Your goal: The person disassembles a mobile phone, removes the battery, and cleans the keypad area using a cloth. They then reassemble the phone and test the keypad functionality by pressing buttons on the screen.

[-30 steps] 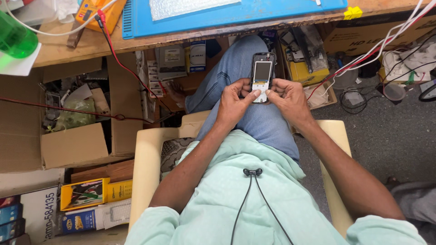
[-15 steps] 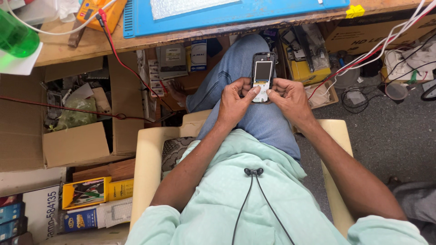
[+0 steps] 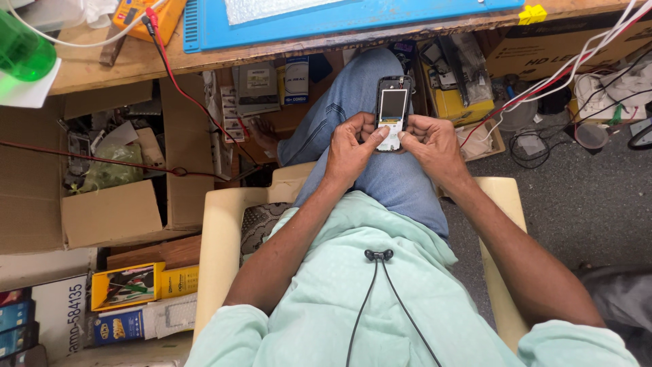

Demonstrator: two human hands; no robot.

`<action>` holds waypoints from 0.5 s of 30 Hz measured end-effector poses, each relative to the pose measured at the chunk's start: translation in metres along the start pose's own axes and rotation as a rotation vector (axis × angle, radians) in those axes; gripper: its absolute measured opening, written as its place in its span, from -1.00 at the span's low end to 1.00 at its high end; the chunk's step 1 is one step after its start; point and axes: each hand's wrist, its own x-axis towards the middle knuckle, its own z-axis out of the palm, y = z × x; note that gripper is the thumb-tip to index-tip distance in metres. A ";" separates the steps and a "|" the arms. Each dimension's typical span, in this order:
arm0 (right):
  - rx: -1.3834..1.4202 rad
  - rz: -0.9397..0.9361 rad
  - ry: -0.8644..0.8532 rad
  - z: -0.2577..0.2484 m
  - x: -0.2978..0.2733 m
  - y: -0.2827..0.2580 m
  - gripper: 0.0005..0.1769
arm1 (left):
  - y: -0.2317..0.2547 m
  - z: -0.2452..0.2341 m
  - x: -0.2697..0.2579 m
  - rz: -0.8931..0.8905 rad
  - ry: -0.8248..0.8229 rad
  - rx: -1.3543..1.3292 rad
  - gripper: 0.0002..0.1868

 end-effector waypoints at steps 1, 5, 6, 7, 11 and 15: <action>0.000 0.005 0.002 0.000 0.000 0.000 -0.80 | 0.000 0.000 0.000 0.003 -0.001 0.004 -0.74; 0.018 0.006 0.003 0.000 0.000 0.001 -0.76 | 0.002 0.001 -0.002 -0.012 0.007 0.036 -0.73; 0.028 0.000 0.001 0.000 0.000 0.001 -0.75 | 0.003 0.001 -0.002 -0.004 0.009 0.044 -0.73; 0.027 0.001 0.000 0.000 0.000 0.002 -0.76 | 0.004 0.001 -0.002 0.005 0.011 0.053 -0.73; 0.011 -0.007 -0.005 -0.001 0.000 0.003 -0.80 | 0.005 0.001 -0.001 -0.013 0.006 0.018 -0.73; -0.002 -0.006 -0.003 -0.002 -0.001 0.005 -0.81 | 0.001 0.001 -0.002 -0.025 0.008 0.013 -0.74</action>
